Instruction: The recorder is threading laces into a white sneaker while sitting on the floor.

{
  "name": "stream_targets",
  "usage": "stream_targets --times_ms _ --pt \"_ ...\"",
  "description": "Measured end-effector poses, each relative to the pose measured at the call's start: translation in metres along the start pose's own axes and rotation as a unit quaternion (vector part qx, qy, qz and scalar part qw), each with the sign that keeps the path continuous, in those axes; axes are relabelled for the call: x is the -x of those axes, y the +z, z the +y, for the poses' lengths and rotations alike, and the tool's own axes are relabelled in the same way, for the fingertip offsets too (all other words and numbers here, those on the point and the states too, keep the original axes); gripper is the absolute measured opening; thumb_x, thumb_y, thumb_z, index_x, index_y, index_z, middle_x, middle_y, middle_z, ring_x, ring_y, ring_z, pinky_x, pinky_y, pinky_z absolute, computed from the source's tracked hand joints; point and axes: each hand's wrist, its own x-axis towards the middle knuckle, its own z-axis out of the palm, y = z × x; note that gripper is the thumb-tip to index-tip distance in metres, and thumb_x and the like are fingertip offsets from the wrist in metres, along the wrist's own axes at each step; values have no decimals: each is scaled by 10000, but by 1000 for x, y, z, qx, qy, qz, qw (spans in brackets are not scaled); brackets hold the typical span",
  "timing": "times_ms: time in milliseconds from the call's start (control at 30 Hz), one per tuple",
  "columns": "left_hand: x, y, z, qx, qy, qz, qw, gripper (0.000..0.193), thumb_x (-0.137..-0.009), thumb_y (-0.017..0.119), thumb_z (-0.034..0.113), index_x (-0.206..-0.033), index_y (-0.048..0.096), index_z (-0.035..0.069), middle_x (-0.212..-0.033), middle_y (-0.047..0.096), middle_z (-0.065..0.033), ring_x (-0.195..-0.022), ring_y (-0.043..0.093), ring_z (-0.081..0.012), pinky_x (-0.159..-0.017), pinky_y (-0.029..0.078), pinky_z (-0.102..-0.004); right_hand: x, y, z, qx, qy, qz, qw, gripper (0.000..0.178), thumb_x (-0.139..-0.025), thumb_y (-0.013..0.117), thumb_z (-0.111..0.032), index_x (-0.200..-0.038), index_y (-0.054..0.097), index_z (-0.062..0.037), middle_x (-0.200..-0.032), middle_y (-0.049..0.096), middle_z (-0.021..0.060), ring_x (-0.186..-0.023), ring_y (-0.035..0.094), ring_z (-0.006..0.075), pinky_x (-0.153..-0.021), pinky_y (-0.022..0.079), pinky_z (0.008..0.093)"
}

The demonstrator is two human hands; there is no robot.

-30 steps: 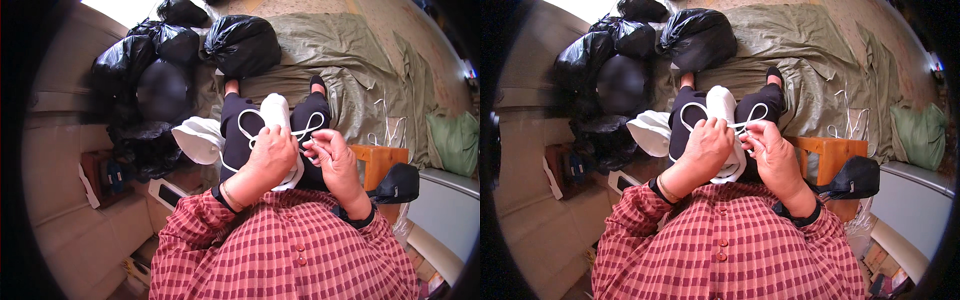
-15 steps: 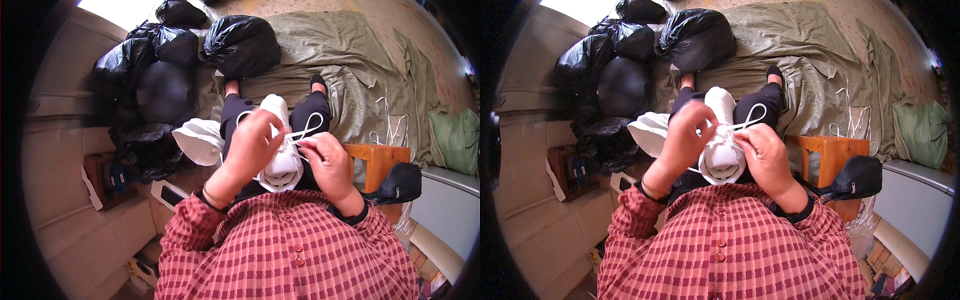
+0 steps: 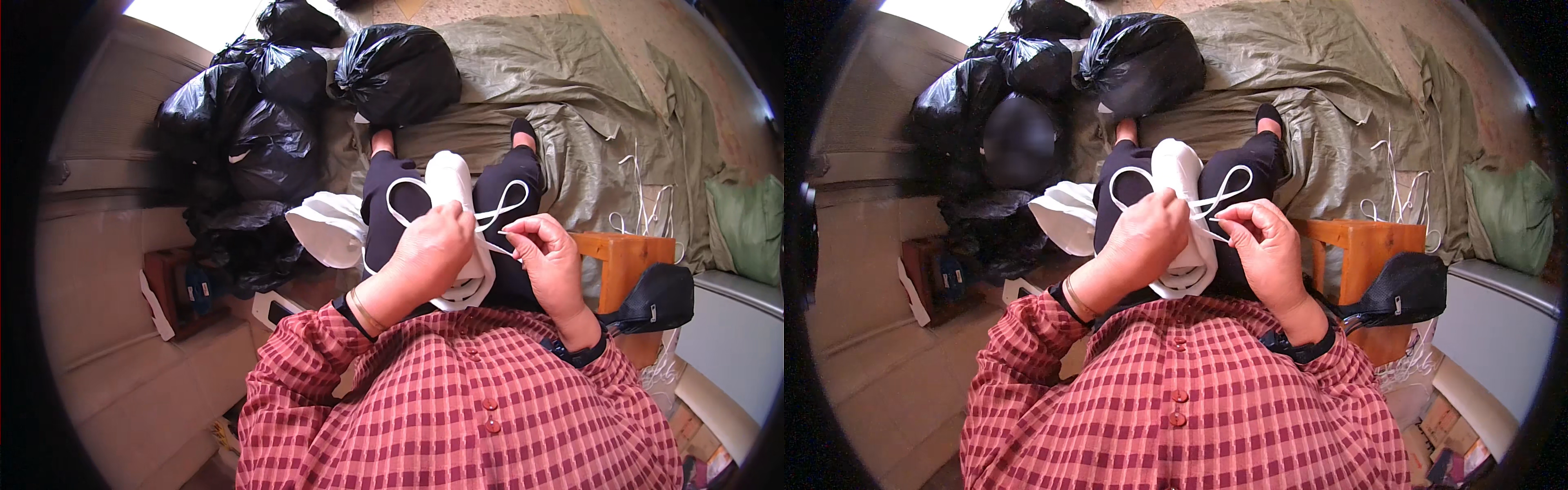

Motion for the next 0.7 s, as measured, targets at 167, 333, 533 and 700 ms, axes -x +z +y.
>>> stream_targets --times_ms 167,333,533,700 --pt "-25 1 -16 441 -213 262 831 56 -901 685 16 -904 629 8 -809 616 -25 -712 578 -91 -649 474 -250 -1 13 -7 78 -70 -32 994 141 -870 684 41 -998 714 -9 -930 666 107 -856 674 221 -780 535 314" --pt "-24 -14 -24 357 -147 255 887 102 -878 703 24 -956 638 16 -817 593 -63 -687 589 -149 -649 482 -271 -8 18 -7 165 -189 -47 967 136 -844 692 42 -972 695 -3 -943 666 148 -869 676 309 -790 541 358" --pt "9 -9 -1 72 -45 39 996 143 -815 678 104 -914 622 16 -959 617 -139 -918 639 -306 -782 543 -398 -1 11 5 131 -101 -40 985 144 -846 696 53 -979 681 2 -925 656 126 -820 667 249 -747 540 325" --pt "-4 -22 11 -8 -45 -30 999 198 -771 650 63 -946 607 -19 -937 621 -174 -929 646 -298 -753 545 -371 1 7 -2 35 -39 13 999 103 -925 668 42 -1017 690 0 -921 639 41 -766 629 94 -684 524 240"
